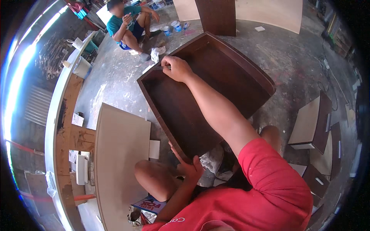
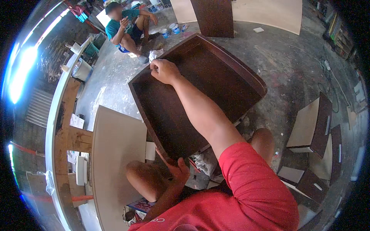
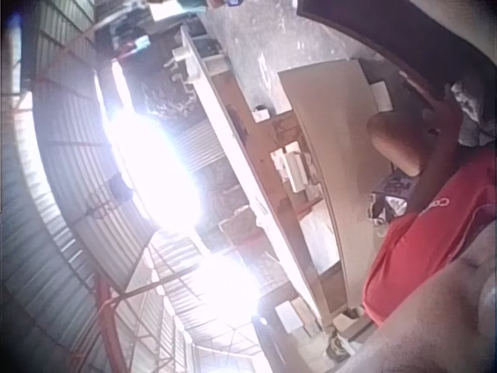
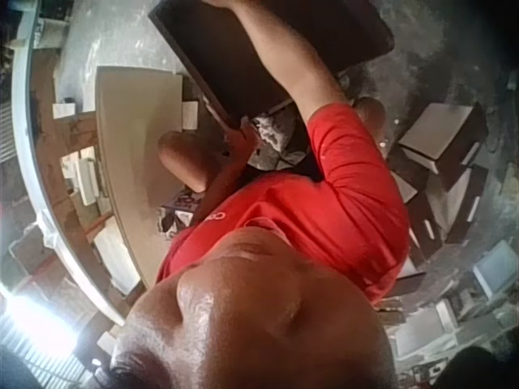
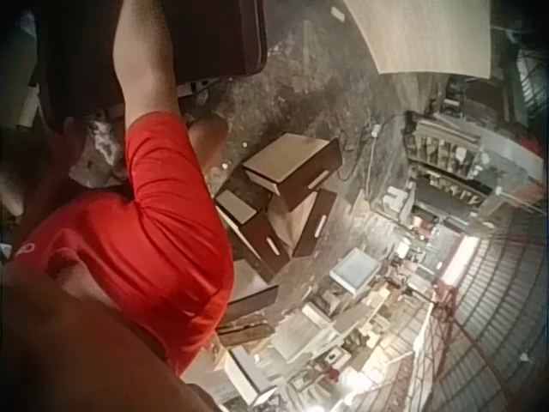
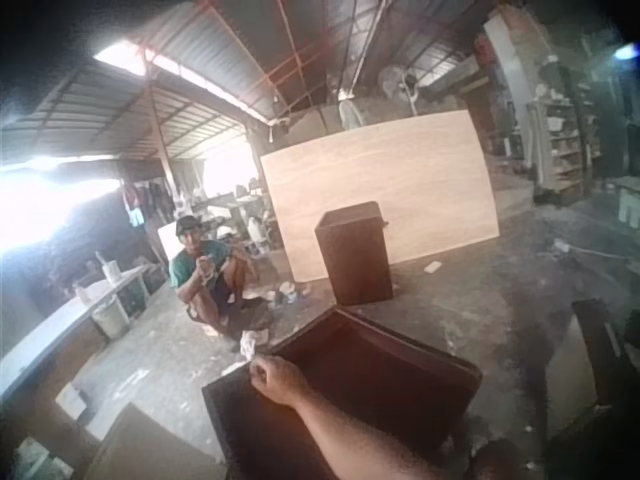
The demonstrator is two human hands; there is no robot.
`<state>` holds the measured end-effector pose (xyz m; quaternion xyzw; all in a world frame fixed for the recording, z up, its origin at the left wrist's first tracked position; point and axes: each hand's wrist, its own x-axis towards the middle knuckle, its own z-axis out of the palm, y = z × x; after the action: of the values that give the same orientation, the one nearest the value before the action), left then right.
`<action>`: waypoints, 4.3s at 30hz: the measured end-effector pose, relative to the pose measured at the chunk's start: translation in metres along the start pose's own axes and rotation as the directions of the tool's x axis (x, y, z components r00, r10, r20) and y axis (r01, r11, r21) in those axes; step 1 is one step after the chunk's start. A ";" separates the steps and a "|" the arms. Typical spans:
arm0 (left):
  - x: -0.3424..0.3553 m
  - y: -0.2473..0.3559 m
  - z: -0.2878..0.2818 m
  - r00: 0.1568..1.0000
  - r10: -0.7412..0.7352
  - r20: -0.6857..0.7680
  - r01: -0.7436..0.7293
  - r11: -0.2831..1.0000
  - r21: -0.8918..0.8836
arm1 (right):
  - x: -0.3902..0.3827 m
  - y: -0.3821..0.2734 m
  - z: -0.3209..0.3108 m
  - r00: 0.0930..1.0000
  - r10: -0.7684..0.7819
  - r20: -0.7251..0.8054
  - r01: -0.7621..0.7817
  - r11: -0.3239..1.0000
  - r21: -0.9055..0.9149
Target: The person finishes a wooden nightstand cabinet by scraping its inner surfaces and edges with a small blade, pressing edge banding along the frame, and scraping away excess material from the edges.
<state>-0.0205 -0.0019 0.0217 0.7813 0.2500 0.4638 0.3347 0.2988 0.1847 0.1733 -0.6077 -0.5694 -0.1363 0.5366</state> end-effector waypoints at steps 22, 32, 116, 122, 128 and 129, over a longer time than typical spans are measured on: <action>-0.045 -0.084 0.022 0.979 -0.094 0.179 0.102 0.994 -0.035 | -0.036 0.060 -0.006 0.896 0.330 -0.298 -0.291 0.942 0.168; -0.058 -0.097 0.020 0.939 -0.189 0.288 0.286 0.893 -0.348 | -0.069 0.089 -0.010 0.742 0.499 -0.447 -0.441 0.866 0.234; -0.069 -0.078 0.030 0.937 -0.346 0.056 0.323 0.790 -0.521 | -0.058 -0.026 0.081 0.734 0.675 0.070 -0.605 0.604 0.519; -0.061 -0.073 0.034 0.940 -0.338 0.033 0.323 0.860 -0.395 | -0.060 -0.038 0.095 0.769 0.624 0.135 -0.575 0.585 0.572; -0.049 -0.055 0.028 0.926 -0.368 0.079 0.366 0.833 -0.414 | -0.060 -0.055 0.087 0.850 0.521 0.073 -0.480 0.712 0.513; -0.049 -0.055 0.028 0.927 -0.368 0.078 0.366 0.834 -0.413 | -0.056 -0.052 0.084 0.878 0.479 -0.028 -0.407 0.774 0.485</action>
<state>-0.0219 -0.0081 -0.0566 0.6271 0.2900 0.4355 0.5771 0.2003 0.2105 0.1224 -0.5661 -0.3837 0.0892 0.7241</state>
